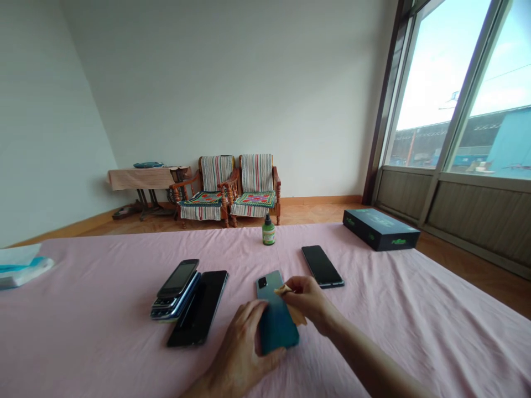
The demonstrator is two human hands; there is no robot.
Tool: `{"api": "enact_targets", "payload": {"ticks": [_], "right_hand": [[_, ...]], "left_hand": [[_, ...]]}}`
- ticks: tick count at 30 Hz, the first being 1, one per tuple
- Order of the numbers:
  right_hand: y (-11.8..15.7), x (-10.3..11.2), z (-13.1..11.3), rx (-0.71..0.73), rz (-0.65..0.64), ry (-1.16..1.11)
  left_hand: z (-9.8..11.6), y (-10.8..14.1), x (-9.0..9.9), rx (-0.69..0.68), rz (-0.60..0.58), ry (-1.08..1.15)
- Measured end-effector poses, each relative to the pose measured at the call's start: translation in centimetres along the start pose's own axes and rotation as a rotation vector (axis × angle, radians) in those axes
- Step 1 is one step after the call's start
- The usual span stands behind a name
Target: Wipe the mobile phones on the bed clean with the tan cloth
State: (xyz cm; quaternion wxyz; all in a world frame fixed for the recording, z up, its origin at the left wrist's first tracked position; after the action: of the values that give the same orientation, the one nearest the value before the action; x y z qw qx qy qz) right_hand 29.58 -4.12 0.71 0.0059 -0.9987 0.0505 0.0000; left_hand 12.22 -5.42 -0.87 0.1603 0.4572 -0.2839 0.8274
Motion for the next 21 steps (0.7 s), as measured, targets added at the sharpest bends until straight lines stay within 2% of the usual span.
{"api": "enact_targets", "payload": {"ticks": [5, 10, 15, 18, 21], "right_hand": [[0.3, -1.9, -1.8, -0.043, -0.083, -0.379], [0.1, -4.1, -2.3, -0.029, -0.122, -0.527], [0.0, -3.9, -0.8, -0.014, -0.104, -0.442], [0.2, -2.6, 0.8, 0.031, -0.052, -0.306], [1.1, -1.1, 1.9, 0.121, -0.051, -0.196]], "left_hand": [[-0.1, -0.6, 0.6, -0.033, 0.077, 0.195], [-0.7, -1.4, 1.8, 0.081, 0.060, 0.335], [-1.9, -1.5, 2.6, 0.197, 0.043, 0.375], [-2.8, -1.4, 2.5, 0.323, 0.055, 0.324], [-3.5, -1.6, 2.0, 0.364, 0.054, 0.350]]}}
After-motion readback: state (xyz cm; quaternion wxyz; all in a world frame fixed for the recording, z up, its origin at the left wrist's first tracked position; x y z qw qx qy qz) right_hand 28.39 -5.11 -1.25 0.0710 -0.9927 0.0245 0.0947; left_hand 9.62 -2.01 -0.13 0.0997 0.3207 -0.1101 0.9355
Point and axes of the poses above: each hand's wrist, its own y-axis away from the middle knuckle, its own x-axis out of the back of the hand, z = x × y, the point moved 2 cm from there along -y, towards the middle knuckle, and after that the axes turned 13 degrees about -y, right-handed, at the moved point
